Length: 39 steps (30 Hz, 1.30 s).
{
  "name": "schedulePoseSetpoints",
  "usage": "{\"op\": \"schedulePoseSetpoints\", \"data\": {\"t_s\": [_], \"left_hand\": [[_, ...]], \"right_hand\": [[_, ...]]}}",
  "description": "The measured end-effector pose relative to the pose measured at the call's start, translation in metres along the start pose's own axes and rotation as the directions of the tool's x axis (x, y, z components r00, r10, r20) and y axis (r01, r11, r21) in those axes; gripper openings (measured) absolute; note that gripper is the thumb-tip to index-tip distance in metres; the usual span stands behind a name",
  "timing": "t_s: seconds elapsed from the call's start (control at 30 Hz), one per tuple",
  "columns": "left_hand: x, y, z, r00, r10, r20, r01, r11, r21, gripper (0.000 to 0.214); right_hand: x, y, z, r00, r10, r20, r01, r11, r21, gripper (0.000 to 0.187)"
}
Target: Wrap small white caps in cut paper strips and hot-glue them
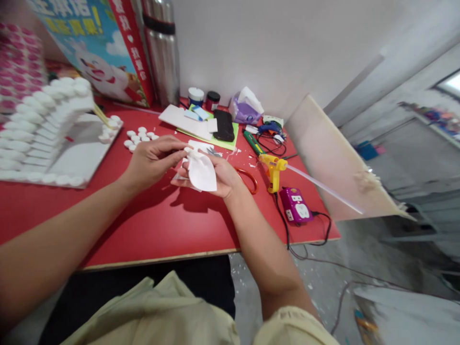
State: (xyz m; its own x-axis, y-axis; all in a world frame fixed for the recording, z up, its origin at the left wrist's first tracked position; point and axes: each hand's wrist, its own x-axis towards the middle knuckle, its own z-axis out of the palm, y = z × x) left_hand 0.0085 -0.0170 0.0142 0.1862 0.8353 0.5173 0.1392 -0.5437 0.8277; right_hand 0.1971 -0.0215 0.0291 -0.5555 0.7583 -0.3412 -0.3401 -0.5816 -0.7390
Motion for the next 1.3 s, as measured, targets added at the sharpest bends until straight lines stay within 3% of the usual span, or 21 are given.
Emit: {"op": "schedulePoseSetpoints", "data": {"t_s": [0.17,0.5,0.83,0.93,1.0,1.1,1.2,1.23,1.3], "left_hand": [[-0.002,0.0,0.003,0.998,0.031,0.05,-0.031,1.0,-0.002,0.017],[-0.004,-0.005,0.007,0.992,-0.127,-0.013,0.124,0.984,-0.126,0.017],[-0.004,-0.005,0.01,0.96,-0.277,-0.047,0.258,0.935,-0.244,0.016],[-0.005,-0.004,0.011,0.951,-0.303,-0.059,0.281,0.928,-0.246,0.015],[-0.005,-0.004,0.014,0.946,-0.315,-0.081,0.287,0.924,-0.252,0.014],[-0.006,-0.003,0.018,0.937,-0.335,-0.101,0.297,0.913,-0.281,0.013],[-0.007,0.001,0.021,0.927,-0.354,-0.124,0.303,0.902,-0.309,0.012],[-0.006,0.003,0.021,0.924,-0.358,-0.133,0.304,0.9,-0.313,0.012],[-0.006,0.005,0.02,0.921,-0.36,-0.149,0.303,0.902,-0.308,0.011]], "right_hand": [[-0.001,-0.004,0.004,1.0,0.016,0.02,-0.018,0.997,0.073,0.027],[0.002,0.0,0.005,0.989,-0.145,-0.028,0.138,0.974,-0.18,0.029],[0.001,0.006,0.003,0.917,-0.389,-0.091,0.313,0.842,-0.439,0.045],[0.004,0.01,0.003,0.862,-0.488,-0.136,0.331,0.746,-0.577,0.043],[0.005,0.014,0.004,0.802,-0.577,-0.155,0.329,0.643,-0.691,0.039],[0.004,0.019,0.008,0.658,-0.745,-0.108,0.309,0.397,-0.864,0.031],[0.002,0.022,0.012,0.513,-0.857,0.039,0.265,0.116,-0.957,0.026],[0.002,0.023,0.013,0.494,-0.866,0.079,0.254,0.057,-0.965,0.025],[0.001,0.023,0.013,0.501,-0.855,0.131,0.258,0.004,-0.966,0.023]]}}
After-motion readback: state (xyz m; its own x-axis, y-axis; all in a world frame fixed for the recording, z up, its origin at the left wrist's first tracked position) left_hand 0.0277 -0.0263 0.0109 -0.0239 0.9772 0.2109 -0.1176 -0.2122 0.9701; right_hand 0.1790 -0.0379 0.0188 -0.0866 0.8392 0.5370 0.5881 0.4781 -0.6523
